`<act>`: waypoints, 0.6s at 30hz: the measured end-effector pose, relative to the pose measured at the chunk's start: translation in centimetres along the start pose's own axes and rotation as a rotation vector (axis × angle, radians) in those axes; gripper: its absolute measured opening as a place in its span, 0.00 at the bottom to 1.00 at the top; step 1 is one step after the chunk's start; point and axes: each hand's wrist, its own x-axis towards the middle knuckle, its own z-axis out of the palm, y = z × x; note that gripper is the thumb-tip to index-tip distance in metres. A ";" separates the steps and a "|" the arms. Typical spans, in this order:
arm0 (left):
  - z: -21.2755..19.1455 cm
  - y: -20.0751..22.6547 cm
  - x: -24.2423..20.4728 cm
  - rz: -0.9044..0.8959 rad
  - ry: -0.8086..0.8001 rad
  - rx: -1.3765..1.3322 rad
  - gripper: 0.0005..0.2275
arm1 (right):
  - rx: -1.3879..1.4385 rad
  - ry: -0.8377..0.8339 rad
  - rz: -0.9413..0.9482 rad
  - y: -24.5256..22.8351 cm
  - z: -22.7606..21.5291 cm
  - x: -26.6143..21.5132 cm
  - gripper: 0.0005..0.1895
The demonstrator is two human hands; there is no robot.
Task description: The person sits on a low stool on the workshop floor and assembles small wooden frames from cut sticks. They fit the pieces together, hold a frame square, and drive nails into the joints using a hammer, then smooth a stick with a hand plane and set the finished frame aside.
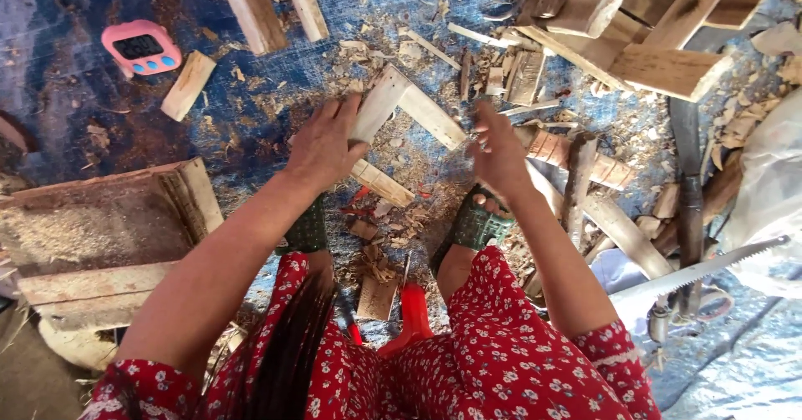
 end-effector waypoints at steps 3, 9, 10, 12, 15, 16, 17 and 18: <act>-0.2 0.4 2.2 0.062 0.022 0.043 0.32 | 0.193 0.183 -0.024 4.6 0.7 -0.3 0.27; 0.0 1.0 6.1 0.056 0.050 0.018 0.34 | -0.272 0.152 -0.159 2.6 3.2 1.4 0.35; -0.3 1.6 6.0 0.021 0.045 -0.004 0.32 | -0.411 0.206 -0.241 3.7 4.7 1.9 0.38; -0.4 1.9 5.9 -0.014 0.032 -0.025 0.30 | -0.548 0.258 -0.317 5.1 6.3 2.6 0.42; 0.5 1.5 5.6 0.021 0.045 -0.072 0.28 | -0.530 0.221 -0.330 5.5 6.4 2.5 0.37; 0.6 1.6 5.5 0.000 0.038 -0.065 0.29 | -0.507 0.182 -0.297 5.2 6.1 2.5 0.36; 0.6 1.7 5.3 -0.022 0.030 -0.057 0.29 | -0.485 0.143 -0.263 4.9 5.8 2.5 0.35; 0.6 1.7 5.3 -0.026 0.034 -0.056 0.29 | -0.483 0.144 -0.268 5.1 6.1 2.6 0.35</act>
